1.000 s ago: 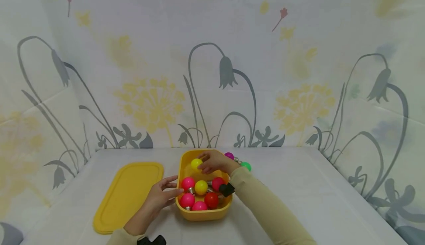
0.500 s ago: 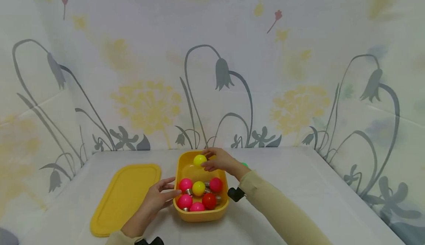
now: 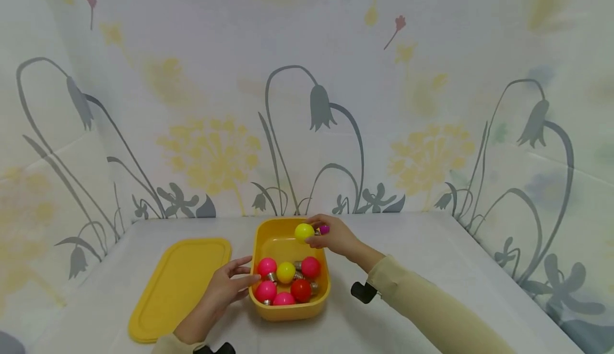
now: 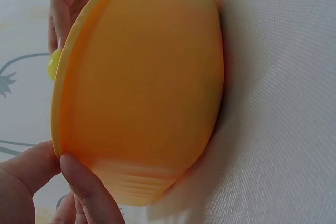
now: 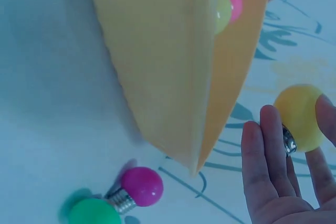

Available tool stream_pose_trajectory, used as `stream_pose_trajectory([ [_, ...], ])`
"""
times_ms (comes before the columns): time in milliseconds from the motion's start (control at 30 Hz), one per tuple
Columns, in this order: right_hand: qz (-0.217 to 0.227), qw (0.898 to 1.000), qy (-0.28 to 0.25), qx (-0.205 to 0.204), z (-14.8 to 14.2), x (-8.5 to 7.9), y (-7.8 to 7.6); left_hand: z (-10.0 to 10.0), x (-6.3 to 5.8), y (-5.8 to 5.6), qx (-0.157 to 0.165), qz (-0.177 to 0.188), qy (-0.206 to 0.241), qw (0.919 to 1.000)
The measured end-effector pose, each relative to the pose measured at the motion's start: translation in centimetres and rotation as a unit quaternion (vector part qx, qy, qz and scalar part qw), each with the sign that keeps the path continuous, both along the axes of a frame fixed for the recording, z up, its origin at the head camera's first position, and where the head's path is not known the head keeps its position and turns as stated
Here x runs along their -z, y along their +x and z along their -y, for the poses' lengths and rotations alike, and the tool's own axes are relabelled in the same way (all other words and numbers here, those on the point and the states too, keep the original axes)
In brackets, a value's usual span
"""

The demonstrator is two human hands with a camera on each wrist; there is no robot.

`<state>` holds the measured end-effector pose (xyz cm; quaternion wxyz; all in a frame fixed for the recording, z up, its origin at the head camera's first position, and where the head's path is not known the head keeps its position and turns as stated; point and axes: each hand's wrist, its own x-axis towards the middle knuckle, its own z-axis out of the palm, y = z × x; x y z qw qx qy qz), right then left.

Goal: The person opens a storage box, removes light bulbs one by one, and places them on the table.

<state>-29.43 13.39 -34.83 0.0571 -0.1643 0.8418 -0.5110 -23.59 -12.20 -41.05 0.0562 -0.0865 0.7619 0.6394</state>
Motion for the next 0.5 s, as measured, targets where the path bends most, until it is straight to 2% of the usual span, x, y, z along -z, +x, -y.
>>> stream_pose_trajectory([
  [300,0.007,1.0,-0.011,0.011,-2.1,1.2,1.7,0.1,0.0,0.0,0.003,0.004,-0.004,1.0],
  [500,0.009,0.999,-0.005,0.037,-4.2,2.3,2.5,0.0,0.1,-0.1,0.004,-0.002,-0.004,1.0],
])
